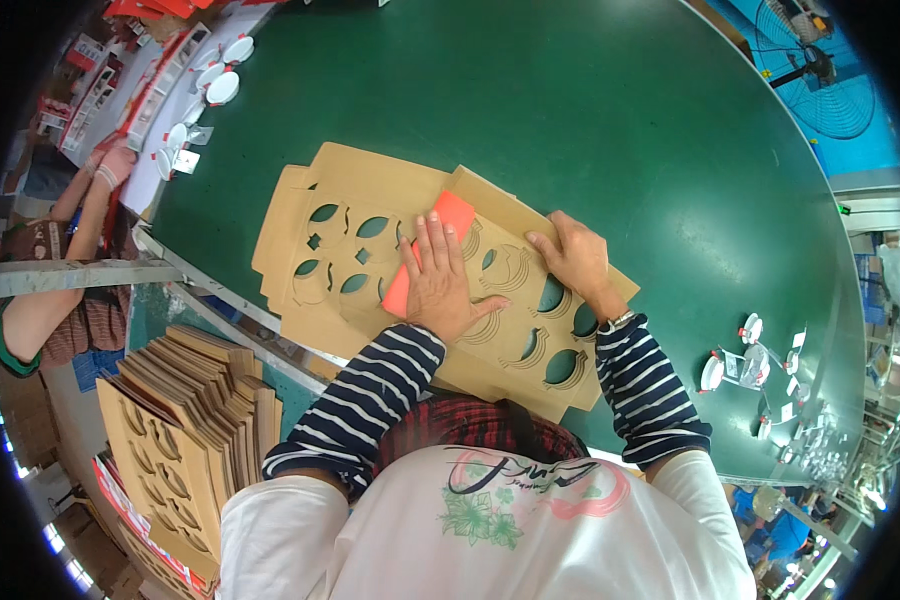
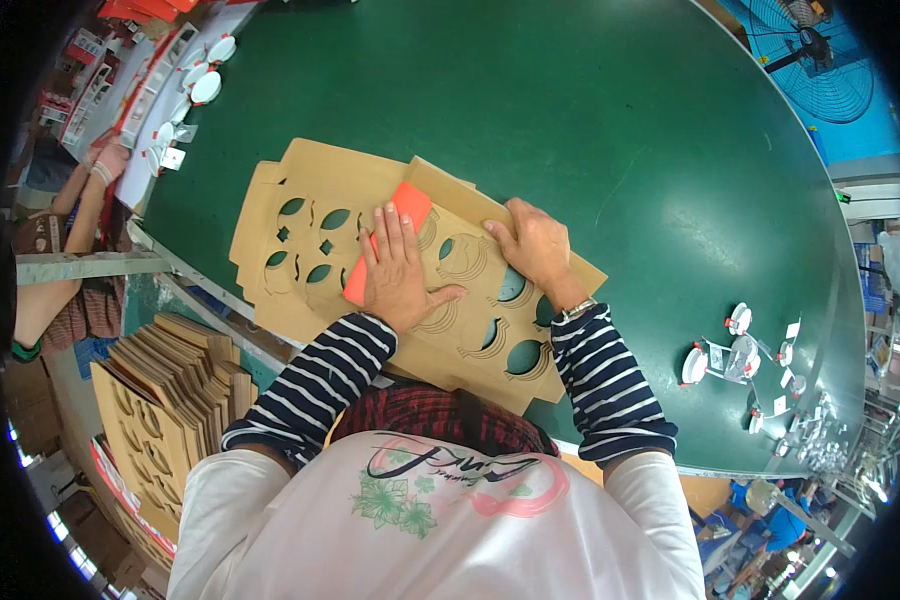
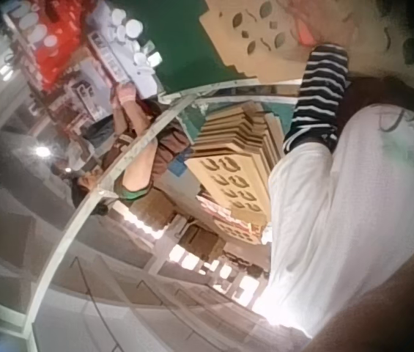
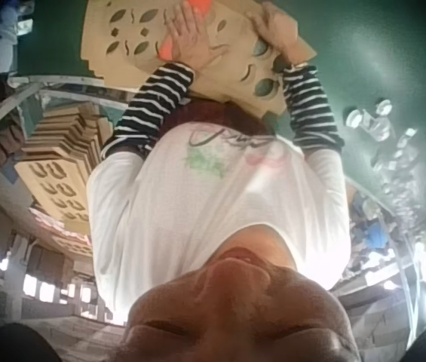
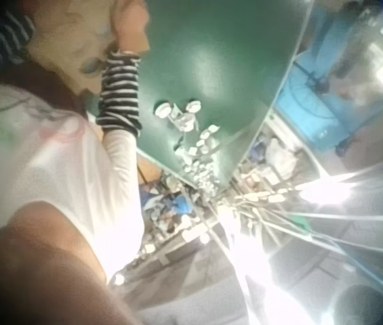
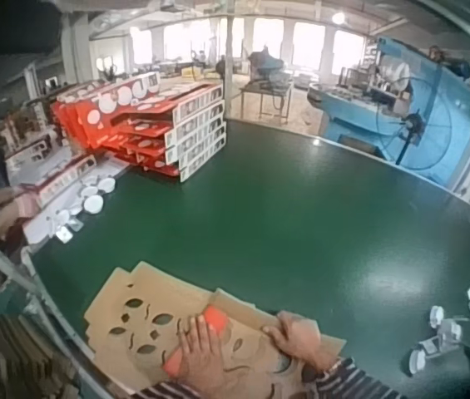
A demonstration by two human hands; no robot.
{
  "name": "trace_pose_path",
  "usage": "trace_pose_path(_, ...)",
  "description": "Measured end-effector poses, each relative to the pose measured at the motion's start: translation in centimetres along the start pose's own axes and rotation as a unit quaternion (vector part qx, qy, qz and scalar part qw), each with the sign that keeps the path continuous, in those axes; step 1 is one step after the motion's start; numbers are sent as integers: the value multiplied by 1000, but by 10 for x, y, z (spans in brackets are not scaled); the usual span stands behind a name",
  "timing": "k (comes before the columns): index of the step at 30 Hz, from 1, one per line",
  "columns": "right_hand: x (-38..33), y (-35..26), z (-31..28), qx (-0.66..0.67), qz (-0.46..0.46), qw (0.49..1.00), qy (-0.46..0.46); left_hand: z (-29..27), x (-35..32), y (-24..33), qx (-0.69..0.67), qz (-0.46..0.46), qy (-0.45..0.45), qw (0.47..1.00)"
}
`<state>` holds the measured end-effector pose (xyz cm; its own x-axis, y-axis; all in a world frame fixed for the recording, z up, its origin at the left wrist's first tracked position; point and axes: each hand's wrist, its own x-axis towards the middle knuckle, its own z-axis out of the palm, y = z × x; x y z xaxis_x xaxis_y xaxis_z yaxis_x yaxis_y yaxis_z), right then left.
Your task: The person folds cardboard packaging inserts by hand, then takes small light fixtures from a conveyor belt, wraps their attached wires and tags around them, and lines the fixtures up on the table.
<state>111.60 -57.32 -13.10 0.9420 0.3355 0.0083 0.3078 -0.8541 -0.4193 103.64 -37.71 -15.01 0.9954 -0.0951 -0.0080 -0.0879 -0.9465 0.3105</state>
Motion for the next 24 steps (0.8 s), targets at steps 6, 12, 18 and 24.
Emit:
trace_pose_path(6,-13,7,-2,55,21,998,26,-15,16,-39,-431,-37,17,901)
trace_pose_path(12,-35,-7,-57,30,-163,963,211,-56,-7,-75,-481,-82,-47,872)
trace_pose_path(18,-121,56,-53,463,231,815,259,-42,-45,-87,-548,-179,-24,817)
trace_pose_path(24,-159,64,-26,590,256,764,51,-47,-41,-74,-615,-244,-18,750)
